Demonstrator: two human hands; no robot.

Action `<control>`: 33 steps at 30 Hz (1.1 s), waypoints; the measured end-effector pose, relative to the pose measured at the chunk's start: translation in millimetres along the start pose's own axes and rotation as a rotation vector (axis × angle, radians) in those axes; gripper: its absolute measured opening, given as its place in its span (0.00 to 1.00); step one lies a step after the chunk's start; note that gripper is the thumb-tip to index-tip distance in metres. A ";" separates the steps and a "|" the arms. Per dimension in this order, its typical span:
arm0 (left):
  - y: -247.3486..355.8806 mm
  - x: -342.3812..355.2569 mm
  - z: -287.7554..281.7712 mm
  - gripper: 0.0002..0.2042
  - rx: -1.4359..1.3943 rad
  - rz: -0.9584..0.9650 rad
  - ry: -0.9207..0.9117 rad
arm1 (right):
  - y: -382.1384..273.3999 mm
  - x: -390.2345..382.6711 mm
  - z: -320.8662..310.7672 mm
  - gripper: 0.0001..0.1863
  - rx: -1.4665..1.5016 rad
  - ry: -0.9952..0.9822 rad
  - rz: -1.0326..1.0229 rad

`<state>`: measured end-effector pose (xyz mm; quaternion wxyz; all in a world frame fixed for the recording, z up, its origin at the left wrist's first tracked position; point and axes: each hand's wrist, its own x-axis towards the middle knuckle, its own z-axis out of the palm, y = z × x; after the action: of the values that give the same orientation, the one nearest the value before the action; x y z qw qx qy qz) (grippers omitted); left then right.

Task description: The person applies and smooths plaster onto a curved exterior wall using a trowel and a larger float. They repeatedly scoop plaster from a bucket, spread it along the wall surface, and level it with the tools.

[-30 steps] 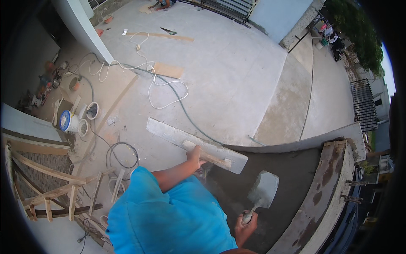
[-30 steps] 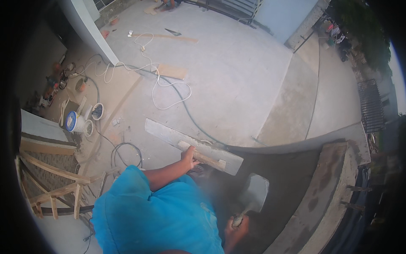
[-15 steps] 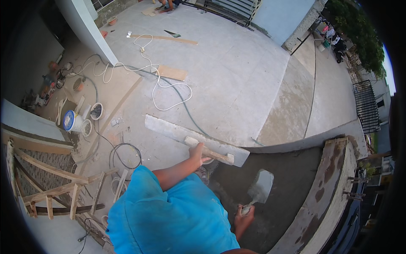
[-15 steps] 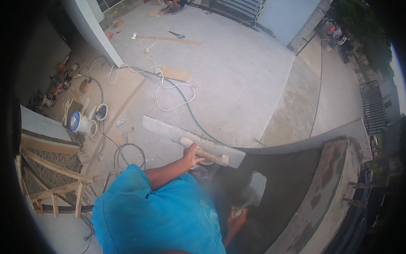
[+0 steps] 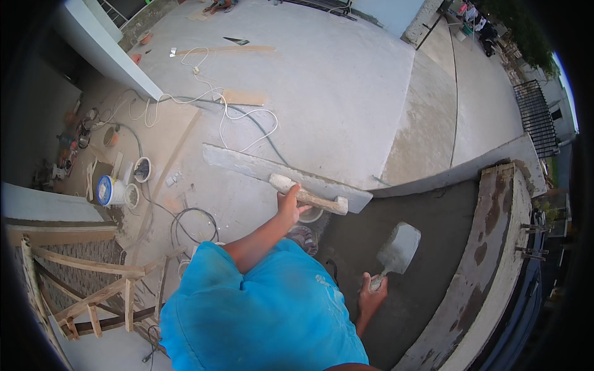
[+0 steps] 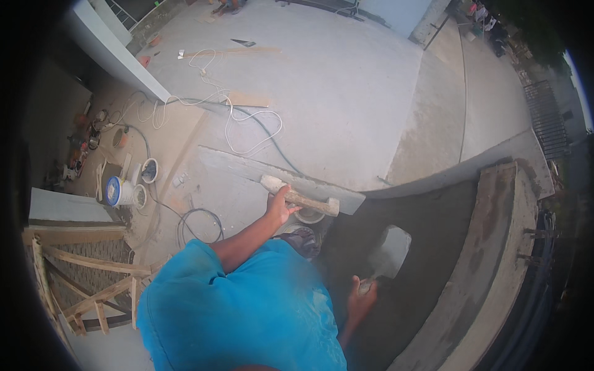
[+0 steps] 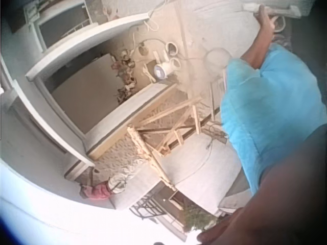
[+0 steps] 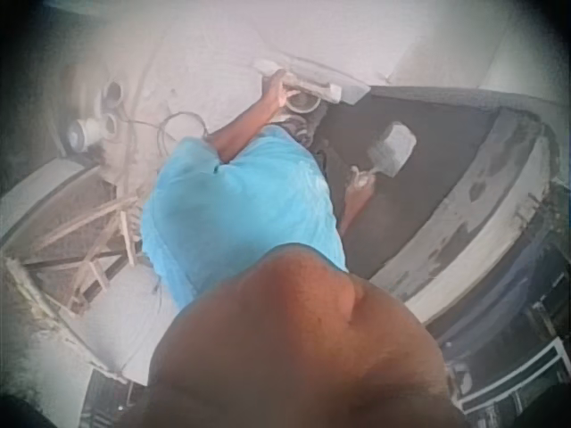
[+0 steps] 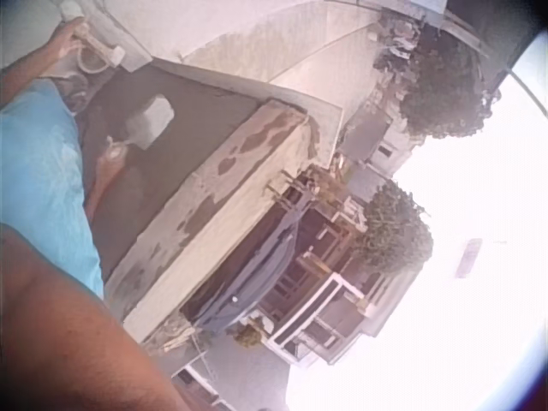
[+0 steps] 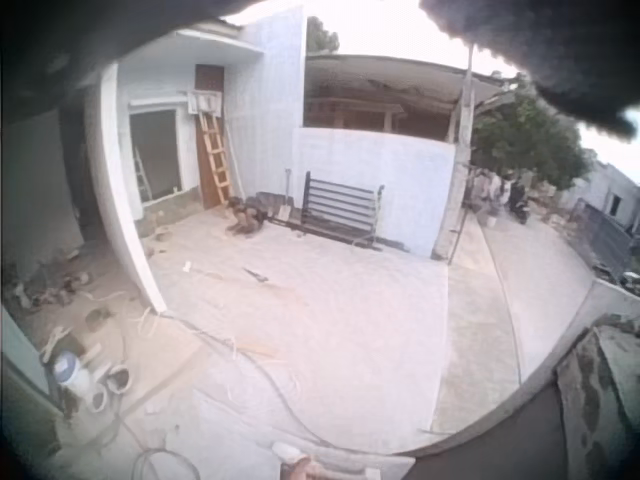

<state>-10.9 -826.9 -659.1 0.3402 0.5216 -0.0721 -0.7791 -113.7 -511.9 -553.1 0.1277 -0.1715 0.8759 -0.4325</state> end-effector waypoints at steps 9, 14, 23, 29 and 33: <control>59.5 -73.3 90.2 0.27 0.118 0.507 -0.674 | -116.5 55.2 14.0 0.14 0.209 -0.015 -0.509; 57.2 -101.3 113.7 0.25 0.238 0.831 -0.755 | -169.5 76.1 43.4 0.20 -0.081 0.179 -0.784; 68.9 -83.4 108.8 0.30 0.204 0.891 -0.576 | -158.8 46.6 42.8 0.20 -0.118 0.078 -0.771; 96.5 -115.3 136.9 0.25 0.050 1.063 -0.759 | -154.6 23.6 16.6 0.16 0.183 -0.304 -0.675; 84.1 -129.1 136.5 0.24 0.089 1.122 -0.873 | -184.5 48.1 11.2 0.19 0.956 -0.648 -0.457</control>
<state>-61.3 -845.5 -460.4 0.6085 0.0595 -0.4912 -0.6204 -118.2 -644.3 -415.5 0.3540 -0.4011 0.4431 -0.7193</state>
